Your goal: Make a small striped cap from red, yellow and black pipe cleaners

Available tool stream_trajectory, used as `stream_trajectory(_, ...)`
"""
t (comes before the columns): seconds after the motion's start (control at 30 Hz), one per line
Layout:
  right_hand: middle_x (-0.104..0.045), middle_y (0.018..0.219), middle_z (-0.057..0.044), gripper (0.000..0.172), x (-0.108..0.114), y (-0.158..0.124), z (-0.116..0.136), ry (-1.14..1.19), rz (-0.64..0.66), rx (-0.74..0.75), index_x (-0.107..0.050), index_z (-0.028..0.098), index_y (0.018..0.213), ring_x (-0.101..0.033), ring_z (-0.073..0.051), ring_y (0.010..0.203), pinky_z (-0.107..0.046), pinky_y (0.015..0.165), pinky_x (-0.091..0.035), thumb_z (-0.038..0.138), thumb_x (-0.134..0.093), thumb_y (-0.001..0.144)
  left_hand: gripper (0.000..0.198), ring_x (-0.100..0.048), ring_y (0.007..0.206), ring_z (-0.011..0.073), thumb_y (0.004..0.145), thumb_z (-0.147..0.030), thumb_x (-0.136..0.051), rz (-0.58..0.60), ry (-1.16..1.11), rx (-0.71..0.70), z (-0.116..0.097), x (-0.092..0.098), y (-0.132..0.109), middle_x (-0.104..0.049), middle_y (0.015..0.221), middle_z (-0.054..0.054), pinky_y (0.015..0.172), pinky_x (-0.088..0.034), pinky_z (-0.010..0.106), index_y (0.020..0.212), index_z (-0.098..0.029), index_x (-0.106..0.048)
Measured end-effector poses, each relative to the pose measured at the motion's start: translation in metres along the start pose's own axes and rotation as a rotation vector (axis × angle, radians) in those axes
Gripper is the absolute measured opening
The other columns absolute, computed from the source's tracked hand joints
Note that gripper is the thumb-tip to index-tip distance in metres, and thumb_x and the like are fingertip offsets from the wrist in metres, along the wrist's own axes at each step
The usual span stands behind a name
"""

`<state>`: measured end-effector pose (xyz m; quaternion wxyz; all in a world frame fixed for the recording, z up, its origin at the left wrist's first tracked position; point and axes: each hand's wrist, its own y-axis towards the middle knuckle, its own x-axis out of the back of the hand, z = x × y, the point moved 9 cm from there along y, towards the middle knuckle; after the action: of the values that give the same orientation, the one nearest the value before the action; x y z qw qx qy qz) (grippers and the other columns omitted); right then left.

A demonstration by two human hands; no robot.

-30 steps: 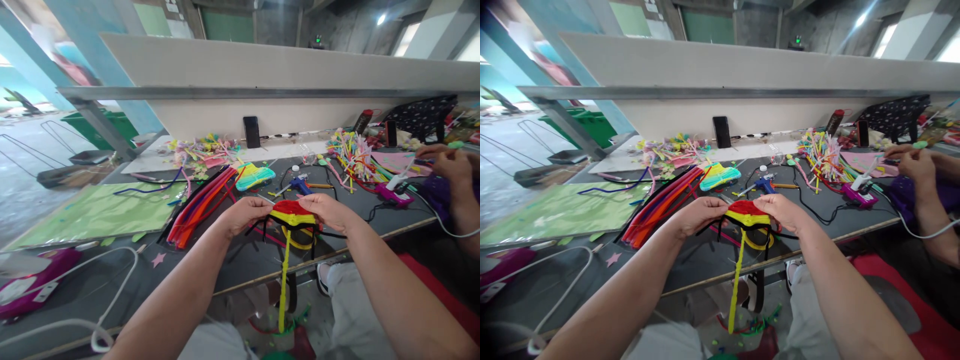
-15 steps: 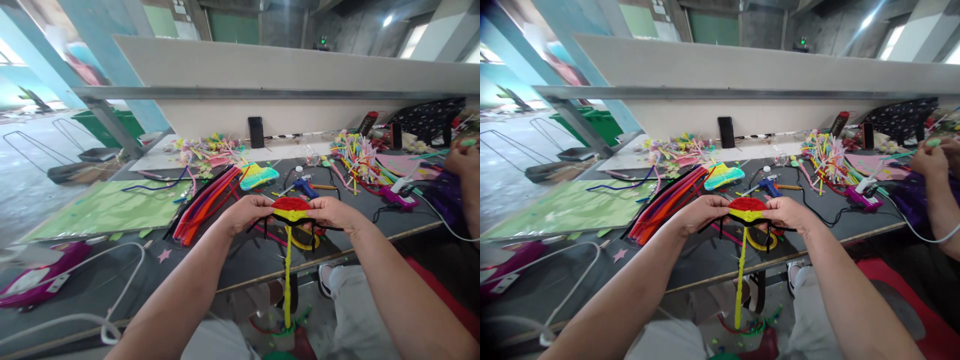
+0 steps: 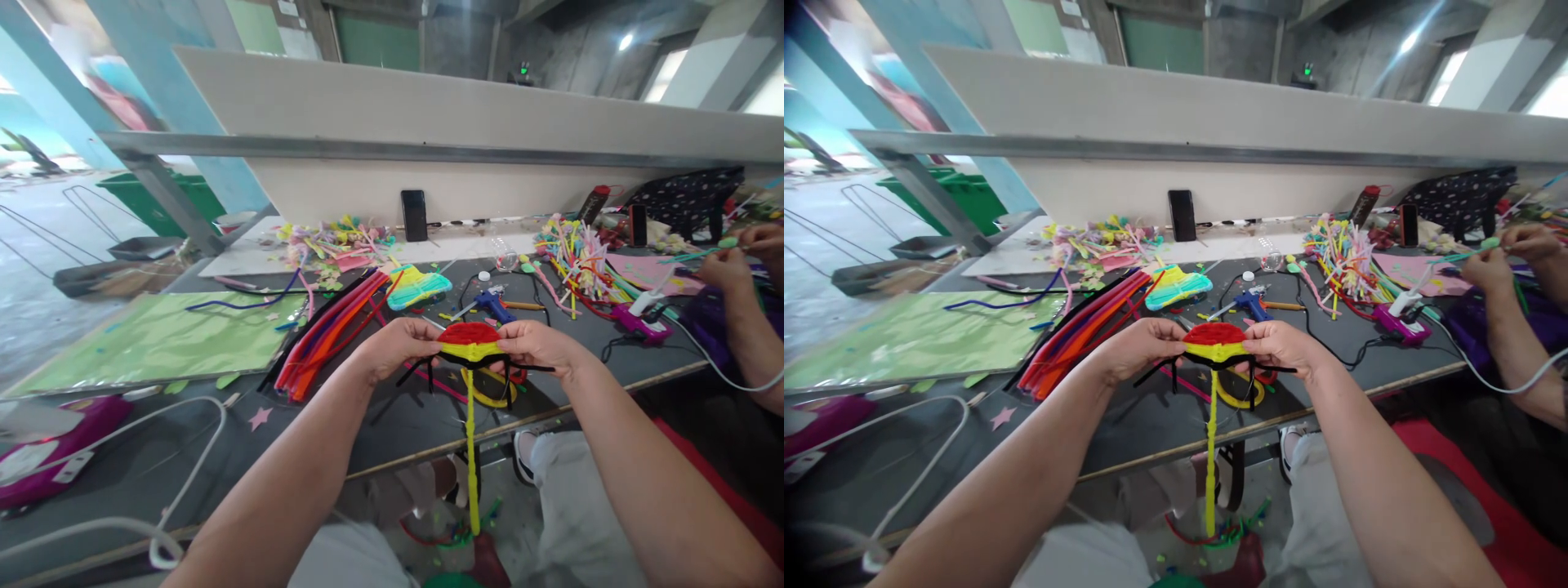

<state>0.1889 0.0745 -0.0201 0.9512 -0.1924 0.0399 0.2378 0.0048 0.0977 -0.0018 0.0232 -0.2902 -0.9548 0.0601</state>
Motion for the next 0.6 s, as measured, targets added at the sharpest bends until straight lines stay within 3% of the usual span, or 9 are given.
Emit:
stream_trajectory(0.17,-0.073,0.094,-0.009,0.042,0.001,-0.003,0.001,-0.105,0.054,-0.002,-0.065,0.014,0.107,-0.07,-0.016,0.08,-0.02,0.065,-0.053,0.038,-0.074,0.074,0.024,-0.059,0.057,0.0094,0.069,-0.029,-0.075,-0.007,-0.016,0.013,0.005,0.004,0.003,-0.067,0.065,0.004,0.055,-0.04,0.018,0.085,-0.012,-0.07)
stream_trajectory(0.6,-0.073,0.073,-0.007,0.035,-0.002,-0.003,0.004,-0.035,0.042,0.024,-0.065,0.011,0.092,-0.069,-0.015,0.062,-0.018,0.052,-0.052,0.03,-0.079,0.066,0.02,-0.059,0.054,0.0095,0.068,-0.027,-0.076,0.054,-0.004,-0.037,-0.005,-0.001,-0.003,-0.067,0.061,0.004,0.056,-0.043,0.019,0.075,-0.011,-0.067)
